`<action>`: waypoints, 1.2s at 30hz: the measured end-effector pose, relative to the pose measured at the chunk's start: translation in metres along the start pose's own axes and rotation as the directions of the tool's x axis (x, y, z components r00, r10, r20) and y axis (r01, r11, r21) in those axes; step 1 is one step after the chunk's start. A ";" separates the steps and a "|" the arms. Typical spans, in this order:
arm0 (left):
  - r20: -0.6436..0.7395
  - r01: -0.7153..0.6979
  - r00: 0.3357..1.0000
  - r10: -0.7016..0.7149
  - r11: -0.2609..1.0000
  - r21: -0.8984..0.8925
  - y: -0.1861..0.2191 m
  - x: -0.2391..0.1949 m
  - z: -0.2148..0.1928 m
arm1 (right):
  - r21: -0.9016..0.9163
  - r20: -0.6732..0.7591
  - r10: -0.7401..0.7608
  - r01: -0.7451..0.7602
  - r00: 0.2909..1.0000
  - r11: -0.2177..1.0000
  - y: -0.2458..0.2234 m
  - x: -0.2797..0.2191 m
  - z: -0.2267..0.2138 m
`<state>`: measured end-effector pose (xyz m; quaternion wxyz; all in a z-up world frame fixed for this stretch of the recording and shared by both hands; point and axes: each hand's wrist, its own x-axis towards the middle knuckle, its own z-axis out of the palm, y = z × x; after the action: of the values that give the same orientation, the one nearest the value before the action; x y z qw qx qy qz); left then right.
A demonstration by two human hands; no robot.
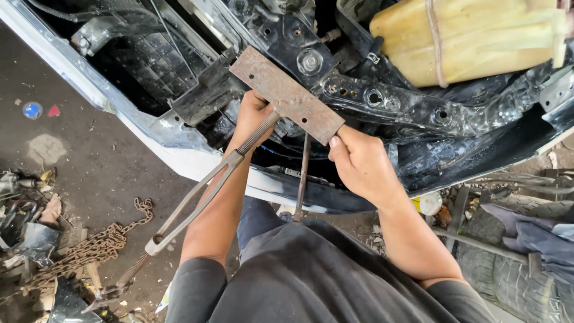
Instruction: The person uses a large metal puller tool to work on the front frame of a damaged white car. They adjust the tool's position and tighten it using a wrench. Later, they handle a heavy metal chain, attaching it to the puller tool.
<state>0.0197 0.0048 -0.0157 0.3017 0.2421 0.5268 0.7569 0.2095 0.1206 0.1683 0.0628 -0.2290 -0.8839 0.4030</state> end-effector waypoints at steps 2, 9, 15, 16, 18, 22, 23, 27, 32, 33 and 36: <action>0.001 -0.003 1.000 0.003 1.000 -0.012 0.004 0.003 0.002 | -0.022 0.021 -0.002 0.002 1.000 1.000 -0.004 0.002 -0.007; -0.029 0.005 1.000 0.004 0.950 0.312 0.034 0.004 0.002 | -0.333 0.016 -0.181 0.176 0.983 0.926 0.014 0.008 0.008; 0.012 -0.067 0.998 0.066 0.982 0.177 0.027 0.004 0.001 | -0.266 -0.004 -0.197 0.189 0.980 0.945 0.030 0.008 0.022; 0.009 -0.069 0.998 0.068 0.980 0.188 0.027 0.002 0.002 | -0.248 -0.017 -0.212 0.201 0.977 0.948 0.031 0.008 0.023; 0.001 -0.061 0.998 0.061 0.987 0.147 0.025 0.000 0.003 | -0.217 -0.058 -0.241 0.224 0.969 0.950 0.044 0.005 0.033; -0.006 -0.023 1.000 0.024 0.999 0.050 0.014 0.002 -0.002 | -0.112 -0.161 -0.303 0.288 0.939 0.951 0.063 0.004 0.053; -0.013 -0.022 1.000 0.023 0.999 0.049 0.020 0.003 -0.002 | -0.110 -0.154 -0.305 0.290 0.940 0.951 0.066 0.005 0.056; 0.051 -0.136 0.991 0.126 0.893 0.429 0.042 0.006 -0.002 | -0.043 -0.217 -0.355 0.355 0.909 0.934 0.098 0.014 0.087; 0.098 -0.260 0.966 0.241 0.881 0.394 0.043 0.005 -0.004 | -0.023 -0.277 -0.404 0.414 0.872 0.910 0.110 0.015 0.103; 0.149 -0.270 0.963 0.225 0.790 0.551 0.039 0.006 -0.010 | 0.020 -0.224 -0.334 0.347 0.915 0.937 0.101 0.013 0.096; 0.224 -0.332 0.943 0.246 0.651 0.682 0.028 0.011 -0.021 | 0.109 -0.112 -0.192 0.205 0.975 0.973 0.085 0.017 0.086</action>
<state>-0.0082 -0.0083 0.0048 0.0888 0.4620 0.7145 0.5178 0.1994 0.1178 0.0470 0.1611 -0.1553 -0.8722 0.4350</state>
